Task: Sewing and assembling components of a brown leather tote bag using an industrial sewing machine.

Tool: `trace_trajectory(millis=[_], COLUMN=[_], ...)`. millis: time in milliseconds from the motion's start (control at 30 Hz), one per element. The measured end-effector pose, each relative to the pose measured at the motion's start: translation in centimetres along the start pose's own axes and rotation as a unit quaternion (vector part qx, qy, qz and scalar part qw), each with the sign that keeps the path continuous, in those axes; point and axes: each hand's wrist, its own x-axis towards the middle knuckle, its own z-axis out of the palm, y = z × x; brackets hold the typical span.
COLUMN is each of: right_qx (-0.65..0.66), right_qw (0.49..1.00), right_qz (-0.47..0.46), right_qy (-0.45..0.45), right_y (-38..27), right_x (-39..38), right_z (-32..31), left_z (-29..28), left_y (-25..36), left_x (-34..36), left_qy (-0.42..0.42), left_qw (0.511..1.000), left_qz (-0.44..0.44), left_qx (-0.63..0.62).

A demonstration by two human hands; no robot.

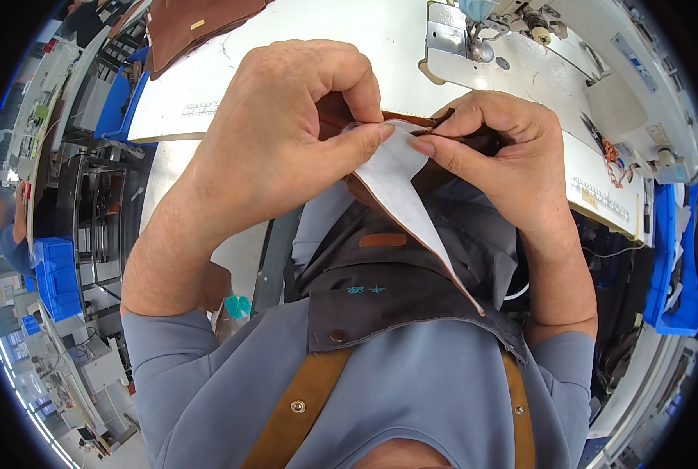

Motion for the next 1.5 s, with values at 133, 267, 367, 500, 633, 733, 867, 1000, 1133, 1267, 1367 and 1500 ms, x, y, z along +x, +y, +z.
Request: trace_trajectory(millis=[133, 267, 367, 500, 633, 733, 867, 1000, 1133, 1267, 1367, 1500], right_qx=[-0.012, -0.034, -0.039, -0.037, -0.015, -0.027, -0.041, -0.032, -0.017, -0.035, -0.085, -0.116], right_qw=[1.0, 0.999, 0.999, 0.999, 1.0, 0.999, 0.999, 0.999, 0.998, 0.989, 0.972, 0.964], right_qz=[0.003, 0.008, 0.001, 0.01, 0.019, 0.018, -0.013, 0.015, -0.045, -0.116, -0.203, -0.194], right_qy=[-0.002, 0.001, 0.001, -0.003, 0.011, 0.01, 0.008, -0.017, -0.044, -0.081, -0.078, -0.142], right_y=[-0.2, -0.4, -0.3, -0.3, -0.1, 0.0, 0.4, -0.6, -0.8, -0.5, -1.1, -1.3], right_x=[-0.1, -0.2, -0.3, -0.5, -0.7, -0.7, -0.5, 0.1, 1.8, 4.4, 5.3, 7.1], right_z=[-0.2, -0.4, -0.5, -0.5, -0.4, -0.4, -0.2, 0.7, 2.7, 6.6, 10.6, 15.1], left_z=[0.4, 0.9, 1.1, 1.3, 1.4, 1.4, 1.2, -0.3, -1.8, -3.7, -4.4, -4.2], left_y=[0.2, -0.1, 0.0, -0.3, -0.2, -0.3, -0.5, -2.5, -3.5, -4.7, -4.9, -6.6], left_x=[0.0, 0.0, 0.1, 0.2, 0.3, 0.6, 0.7, 0.1, -1.4, -5.4, -9.1, -13.5], left_qy=[-0.002, 0.016, 0.021, 0.021, 0.003, -0.009, -0.016, -0.074, -0.045, 0.031, 0.088, 0.136], left_qw=[1.0, 0.999, 0.999, 0.999, 0.996, 0.992, 0.996, 0.997, 0.994, 0.995, 0.976, 0.921], left_qz=[-0.026, -0.02, -0.028, -0.003, -0.062, -0.087, -0.067, -0.01, -0.069, -0.099, -0.092, -0.361], left_qx=[-0.012, -0.022, -0.029, -0.025, -0.065, -0.089, -0.057, 0.032, -0.073, 0.014, 0.178, 0.057])
